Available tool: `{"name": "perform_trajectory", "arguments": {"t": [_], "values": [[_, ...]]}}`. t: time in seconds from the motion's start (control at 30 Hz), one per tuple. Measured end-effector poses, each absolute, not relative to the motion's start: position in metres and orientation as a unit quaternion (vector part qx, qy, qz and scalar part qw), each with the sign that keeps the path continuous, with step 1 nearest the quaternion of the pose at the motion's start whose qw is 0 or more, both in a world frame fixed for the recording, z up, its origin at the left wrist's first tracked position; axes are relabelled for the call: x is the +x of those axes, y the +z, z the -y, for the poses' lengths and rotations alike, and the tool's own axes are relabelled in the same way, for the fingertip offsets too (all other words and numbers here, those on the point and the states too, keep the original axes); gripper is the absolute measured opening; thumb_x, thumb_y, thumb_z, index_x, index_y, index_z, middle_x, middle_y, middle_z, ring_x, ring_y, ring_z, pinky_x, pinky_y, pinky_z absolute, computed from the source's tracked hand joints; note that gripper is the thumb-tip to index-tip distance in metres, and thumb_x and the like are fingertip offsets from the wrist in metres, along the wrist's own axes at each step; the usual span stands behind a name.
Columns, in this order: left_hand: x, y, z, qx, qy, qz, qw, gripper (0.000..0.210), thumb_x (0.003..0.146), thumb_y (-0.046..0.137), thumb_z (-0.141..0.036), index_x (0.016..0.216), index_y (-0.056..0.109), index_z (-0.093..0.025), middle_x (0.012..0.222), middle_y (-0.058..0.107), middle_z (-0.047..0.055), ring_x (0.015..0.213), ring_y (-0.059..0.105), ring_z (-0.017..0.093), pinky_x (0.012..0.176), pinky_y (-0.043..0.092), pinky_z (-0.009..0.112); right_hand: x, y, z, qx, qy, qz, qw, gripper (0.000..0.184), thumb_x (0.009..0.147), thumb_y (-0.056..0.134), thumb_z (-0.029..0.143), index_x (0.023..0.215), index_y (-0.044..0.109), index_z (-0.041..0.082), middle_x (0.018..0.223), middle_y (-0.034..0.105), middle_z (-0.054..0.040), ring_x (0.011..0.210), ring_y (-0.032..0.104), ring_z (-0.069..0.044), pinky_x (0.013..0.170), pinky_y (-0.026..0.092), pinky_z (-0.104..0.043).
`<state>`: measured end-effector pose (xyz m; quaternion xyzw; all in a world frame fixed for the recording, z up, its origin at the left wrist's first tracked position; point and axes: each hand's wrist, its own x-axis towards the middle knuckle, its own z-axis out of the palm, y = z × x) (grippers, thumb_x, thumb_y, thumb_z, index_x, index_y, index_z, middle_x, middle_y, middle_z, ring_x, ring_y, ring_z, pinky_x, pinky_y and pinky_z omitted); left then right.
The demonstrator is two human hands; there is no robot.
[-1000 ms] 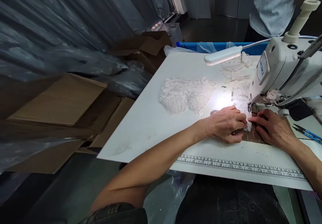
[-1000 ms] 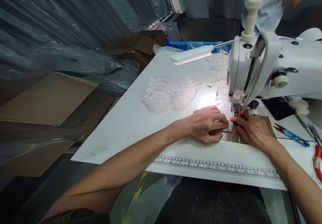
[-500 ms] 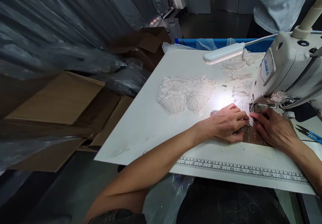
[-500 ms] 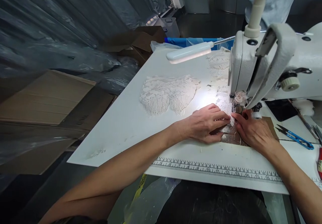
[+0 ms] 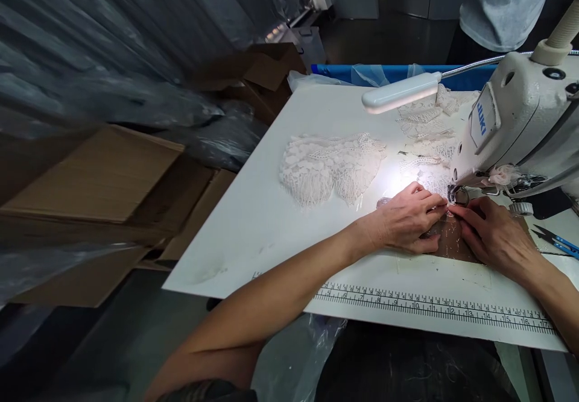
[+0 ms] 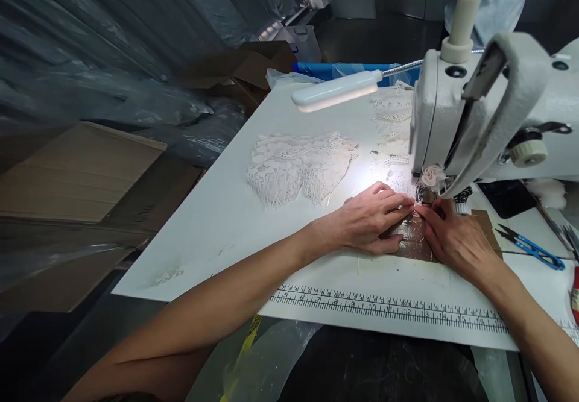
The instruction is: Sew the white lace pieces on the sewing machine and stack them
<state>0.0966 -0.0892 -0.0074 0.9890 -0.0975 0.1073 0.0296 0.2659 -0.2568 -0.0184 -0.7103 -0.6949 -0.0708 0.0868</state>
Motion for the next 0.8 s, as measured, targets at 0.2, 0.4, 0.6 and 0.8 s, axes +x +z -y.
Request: {"name": "perform_trajectory", "arguments": {"t": [0.2,0.4,0.6,0.8], "values": [[0.098,-0.006,0.091,0.993,0.09,0.07,0.041,0.042,0.095,0.044,-0.04,0.117,0.064,-0.009,0.118,0.064,0.015,0.092,0.059,0.023,0.085,0.044,0.039,0.266,-0.019,0.256,-0.72,-0.062,0.686,0.082,0.042,0.098,0.038,0.035,0.124,0.07,0.026,0.101,0.065,-0.0138,0.058,0.054,-0.017,0.044,0.035,-0.027],[0.1,-0.006,0.091,0.994,0.087,0.055,0.044,0.048,0.096,0.038,-0.042,0.114,0.064,-0.005,0.121,0.063,0.017,0.1,0.06,0.024,0.088,0.044,0.041,0.264,-0.017,0.254,-0.729,-0.051,0.677,0.091,0.042,0.099,0.039,0.036,0.126,0.07,0.026,0.102,0.067,-0.0139,0.058,0.057,-0.017,0.043,0.037,-0.027],[0.101,-0.004,0.089,0.995,0.078,0.047,0.049,0.056,0.097,0.04,-0.049,0.126,0.058,-0.004,0.131,0.058,0.019,0.108,0.059,0.027,0.094,0.044,0.043,0.271,-0.005,0.259,-0.729,0.046,0.657,0.189,0.045,0.1,0.038,0.043,0.123,0.071,0.022,0.105,0.071,-0.0119,0.081,0.07,-0.024,0.063,0.057,-0.035],[0.102,-0.002,0.088,0.996,0.06,0.027,0.057,0.058,0.095,0.047,-0.053,0.13,0.057,-0.007,0.136,0.056,0.017,0.11,0.058,0.027,0.096,0.043,0.043,0.285,0.007,0.252,-0.777,0.166,0.549,0.259,0.066,0.1,0.024,0.065,0.098,0.073,0.021,0.091,0.074,-0.0114,0.083,0.071,-0.029,0.075,0.058,-0.042]]}}
